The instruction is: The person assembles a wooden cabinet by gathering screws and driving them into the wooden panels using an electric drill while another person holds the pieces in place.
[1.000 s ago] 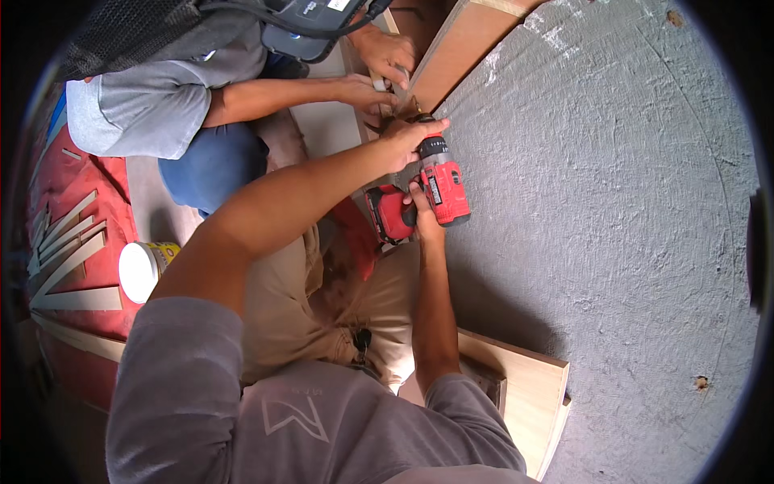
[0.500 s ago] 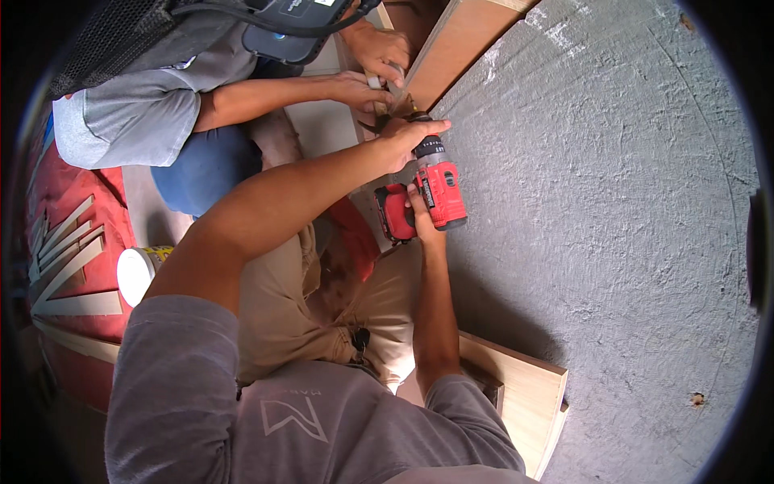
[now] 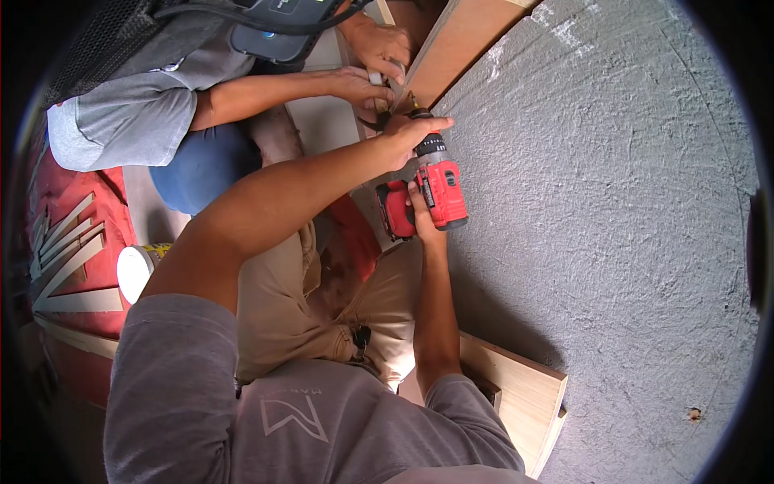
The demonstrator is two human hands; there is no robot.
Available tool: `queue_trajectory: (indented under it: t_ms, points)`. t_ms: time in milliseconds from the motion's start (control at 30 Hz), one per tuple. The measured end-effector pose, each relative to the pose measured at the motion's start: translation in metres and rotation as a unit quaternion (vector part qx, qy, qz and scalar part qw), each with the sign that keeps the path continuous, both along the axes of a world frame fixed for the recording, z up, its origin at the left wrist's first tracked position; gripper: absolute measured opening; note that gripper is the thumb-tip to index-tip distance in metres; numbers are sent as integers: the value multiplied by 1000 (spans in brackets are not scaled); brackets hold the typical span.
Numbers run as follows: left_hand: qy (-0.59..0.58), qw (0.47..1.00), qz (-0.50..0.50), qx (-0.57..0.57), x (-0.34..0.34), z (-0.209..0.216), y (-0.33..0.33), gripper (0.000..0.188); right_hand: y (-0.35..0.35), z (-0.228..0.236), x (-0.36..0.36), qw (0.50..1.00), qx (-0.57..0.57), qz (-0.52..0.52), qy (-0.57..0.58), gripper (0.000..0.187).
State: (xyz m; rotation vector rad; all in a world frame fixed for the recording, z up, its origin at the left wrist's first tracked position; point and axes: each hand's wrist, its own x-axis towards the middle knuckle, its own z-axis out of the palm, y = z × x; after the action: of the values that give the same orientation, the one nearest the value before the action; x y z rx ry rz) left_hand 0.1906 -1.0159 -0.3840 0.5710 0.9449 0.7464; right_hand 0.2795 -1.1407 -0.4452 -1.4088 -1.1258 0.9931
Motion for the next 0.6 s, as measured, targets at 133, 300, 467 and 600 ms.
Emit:
queue_trajectory:
  t_ms: [133,300,467,600]
  points:
    - [17,1000,8,-2,2,-2,1,28,1,3,-3,999,-39,-1,15,11]
    - [23,1000,8,-2,0,-3,3,28,5,2,-8,999,-12,-27,39,12]
    - [22,1000,4,3,0,-3,3,26,3,-5,-4,1000,-6,-22,7,14]
    - [17,1000,5,-3,3,-3,4,26,5,-14,3,998,13,-7,-53,14]
